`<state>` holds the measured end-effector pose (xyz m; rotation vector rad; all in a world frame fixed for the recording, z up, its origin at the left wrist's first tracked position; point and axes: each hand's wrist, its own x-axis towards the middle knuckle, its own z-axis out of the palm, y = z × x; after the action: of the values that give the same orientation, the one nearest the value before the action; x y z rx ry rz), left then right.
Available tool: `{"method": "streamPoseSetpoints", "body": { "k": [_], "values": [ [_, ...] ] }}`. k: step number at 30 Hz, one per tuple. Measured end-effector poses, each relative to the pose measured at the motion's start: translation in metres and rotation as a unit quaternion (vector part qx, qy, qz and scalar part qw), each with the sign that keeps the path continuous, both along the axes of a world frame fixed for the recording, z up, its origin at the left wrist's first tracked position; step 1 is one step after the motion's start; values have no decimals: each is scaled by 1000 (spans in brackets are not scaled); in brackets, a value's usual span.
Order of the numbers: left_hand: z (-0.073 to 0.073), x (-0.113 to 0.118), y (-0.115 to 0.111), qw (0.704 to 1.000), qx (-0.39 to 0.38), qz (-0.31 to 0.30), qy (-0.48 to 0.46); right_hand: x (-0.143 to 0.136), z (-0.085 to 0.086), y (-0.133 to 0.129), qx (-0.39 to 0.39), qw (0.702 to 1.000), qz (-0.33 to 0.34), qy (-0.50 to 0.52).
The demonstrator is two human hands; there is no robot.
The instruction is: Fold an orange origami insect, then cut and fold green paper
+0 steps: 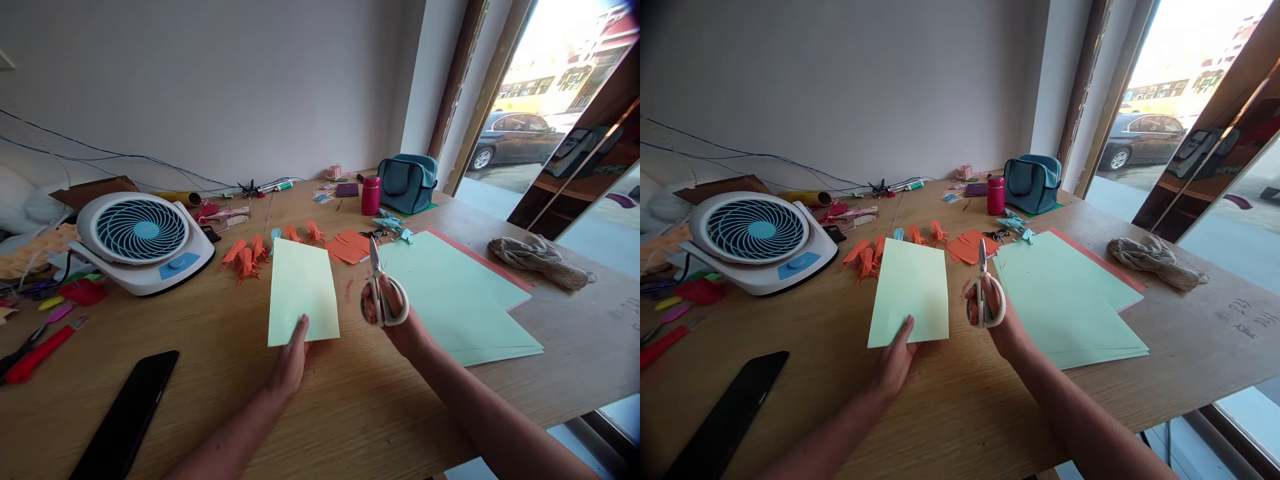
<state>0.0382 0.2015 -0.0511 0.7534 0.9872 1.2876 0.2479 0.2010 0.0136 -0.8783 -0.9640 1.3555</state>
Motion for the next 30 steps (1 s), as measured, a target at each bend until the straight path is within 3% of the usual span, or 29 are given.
{"method": "streamPoseSetpoints", "body": {
  "k": [2,4,6,12,16,19,23,28,30],
  "values": [
    [8,1,9,1000,-14,9,-22,6,0,3,-3,987,2,-160],
    [14,1,15,998,-23,3,-51,11,-2,7,-9,924,-4,-383],
    [16,0,18,997,-14,31,-64,16,-7,12,-16,862,-25,-507],
    [7,-6,25,997,-5,47,-63,30,-25,23,-27,739,-69,-670],
    [8,-7,24,998,2,44,-46,35,-27,25,-12,698,-67,-712],
    [10,-7,21,999,10,44,-27,36,-27,25,6,700,-61,-712],
    [7,-13,18,998,24,51,14,35,-27,24,41,735,-58,-675],
    [7,-17,5,997,29,53,40,21,-16,18,95,810,-87,-572],
    [13,-13,-3,998,17,33,42,12,-10,13,103,859,-51,-499]
  ]
}}
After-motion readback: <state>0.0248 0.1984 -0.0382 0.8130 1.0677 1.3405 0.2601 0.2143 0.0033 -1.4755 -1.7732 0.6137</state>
